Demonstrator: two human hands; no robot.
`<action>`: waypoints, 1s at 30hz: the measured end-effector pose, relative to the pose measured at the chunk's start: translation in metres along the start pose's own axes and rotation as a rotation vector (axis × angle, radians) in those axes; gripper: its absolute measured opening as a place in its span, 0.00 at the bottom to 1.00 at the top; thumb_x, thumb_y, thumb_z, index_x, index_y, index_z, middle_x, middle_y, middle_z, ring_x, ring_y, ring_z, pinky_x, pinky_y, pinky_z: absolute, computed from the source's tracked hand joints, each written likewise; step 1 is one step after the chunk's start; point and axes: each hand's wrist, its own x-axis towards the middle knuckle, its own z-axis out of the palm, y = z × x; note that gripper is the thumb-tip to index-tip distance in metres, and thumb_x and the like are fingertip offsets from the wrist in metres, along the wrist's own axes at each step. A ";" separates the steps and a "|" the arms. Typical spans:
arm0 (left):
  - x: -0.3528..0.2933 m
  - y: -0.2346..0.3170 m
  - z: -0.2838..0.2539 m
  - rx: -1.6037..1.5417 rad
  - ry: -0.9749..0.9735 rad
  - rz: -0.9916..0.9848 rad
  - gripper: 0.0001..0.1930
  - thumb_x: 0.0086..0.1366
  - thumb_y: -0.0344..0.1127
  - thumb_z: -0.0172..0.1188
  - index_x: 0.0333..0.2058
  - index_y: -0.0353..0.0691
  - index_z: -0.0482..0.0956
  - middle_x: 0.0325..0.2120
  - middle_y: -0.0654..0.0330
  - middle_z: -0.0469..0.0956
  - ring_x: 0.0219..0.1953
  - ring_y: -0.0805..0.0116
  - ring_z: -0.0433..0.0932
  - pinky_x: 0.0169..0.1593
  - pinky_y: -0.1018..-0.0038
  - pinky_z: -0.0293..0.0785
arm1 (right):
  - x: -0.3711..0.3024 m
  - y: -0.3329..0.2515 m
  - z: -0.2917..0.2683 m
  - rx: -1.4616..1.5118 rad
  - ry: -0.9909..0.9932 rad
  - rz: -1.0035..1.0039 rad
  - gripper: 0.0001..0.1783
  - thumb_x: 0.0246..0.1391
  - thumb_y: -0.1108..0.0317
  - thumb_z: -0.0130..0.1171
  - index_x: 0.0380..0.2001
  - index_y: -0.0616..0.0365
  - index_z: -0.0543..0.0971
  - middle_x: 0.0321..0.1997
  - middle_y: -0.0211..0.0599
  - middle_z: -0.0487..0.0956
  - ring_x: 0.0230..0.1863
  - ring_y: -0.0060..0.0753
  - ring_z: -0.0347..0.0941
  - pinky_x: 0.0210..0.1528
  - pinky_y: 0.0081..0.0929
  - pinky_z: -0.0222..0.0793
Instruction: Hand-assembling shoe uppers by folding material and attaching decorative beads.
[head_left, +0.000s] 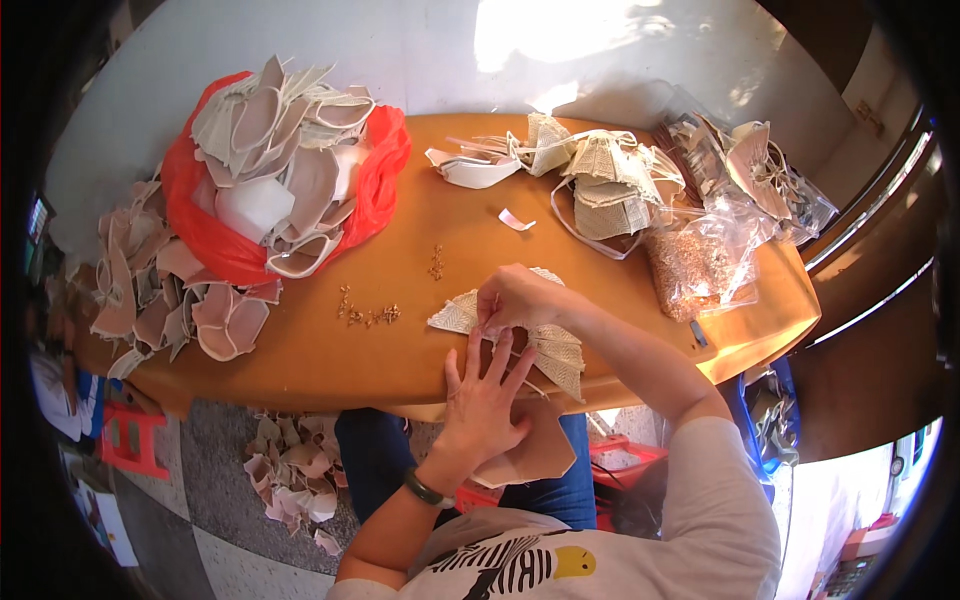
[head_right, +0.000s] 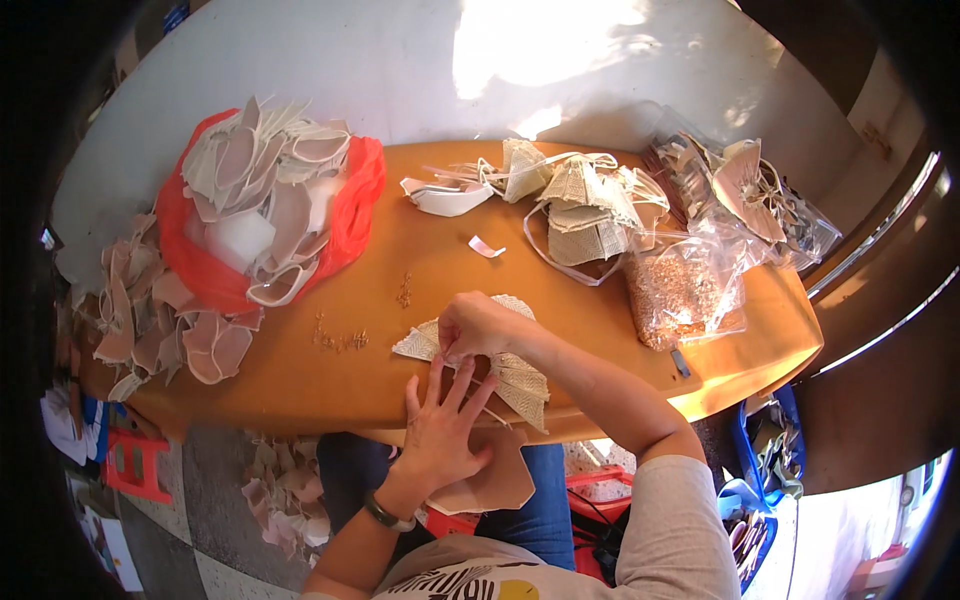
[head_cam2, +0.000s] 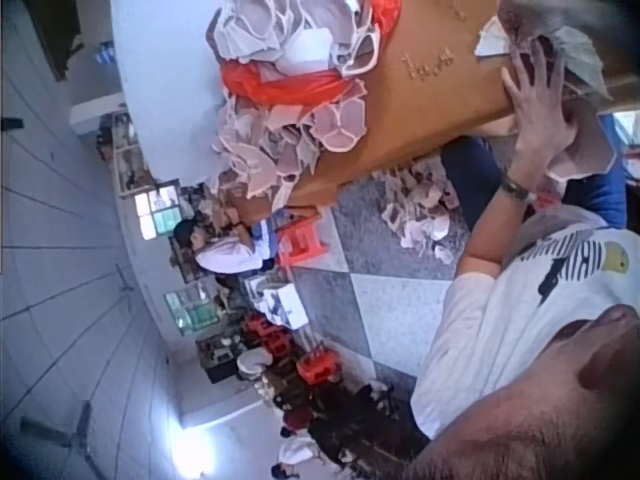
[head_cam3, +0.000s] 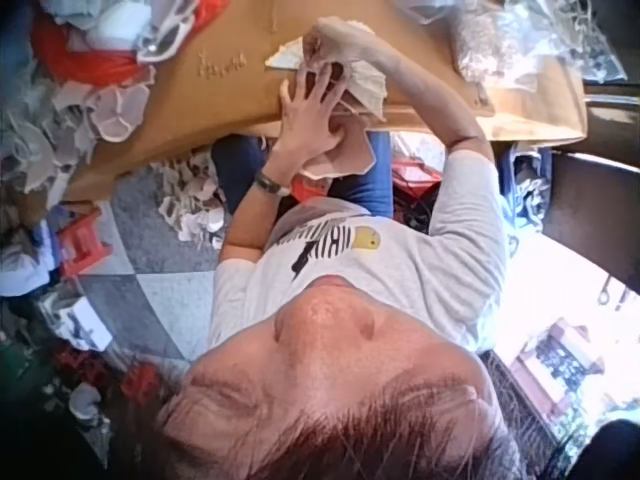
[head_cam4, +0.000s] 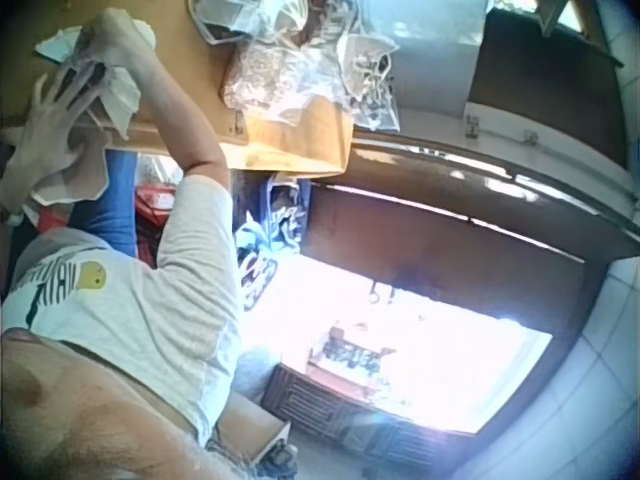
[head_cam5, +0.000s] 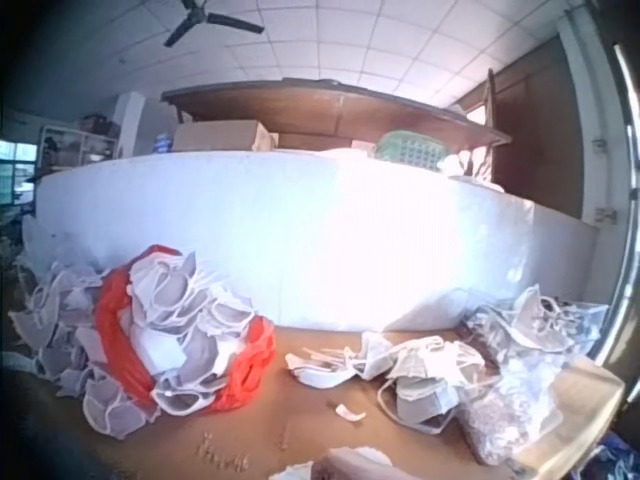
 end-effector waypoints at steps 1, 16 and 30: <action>0.000 0.001 -0.002 0.002 -0.012 -0.003 0.50 0.41 0.47 0.71 0.66 0.56 0.59 0.67 0.52 0.52 0.70 0.39 0.43 0.62 0.36 0.46 | 0.002 -0.002 -0.002 -0.002 0.005 0.000 0.08 0.36 0.70 0.69 0.25 0.59 0.84 0.24 0.38 0.82 0.27 0.34 0.79 0.31 0.30 0.74; 0.000 0.003 -0.001 0.035 -0.008 0.025 0.50 0.41 0.48 0.71 0.66 0.55 0.59 0.68 0.51 0.51 0.70 0.38 0.44 0.62 0.35 0.45 | 0.000 -0.004 -0.007 -0.101 -0.083 0.027 0.10 0.35 0.69 0.69 0.25 0.60 0.84 0.25 0.40 0.82 0.30 0.35 0.80 0.32 0.29 0.75; -0.010 0.000 0.020 0.081 0.108 0.093 0.38 0.51 0.37 0.64 0.64 0.52 0.64 0.64 0.58 0.61 0.67 0.40 0.53 0.62 0.40 0.49 | -0.157 -0.032 0.069 -0.179 0.352 0.326 0.12 0.45 0.58 0.67 0.29 0.54 0.82 0.23 0.44 0.81 0.29 0.52 0.79 0.34 0.46 0.74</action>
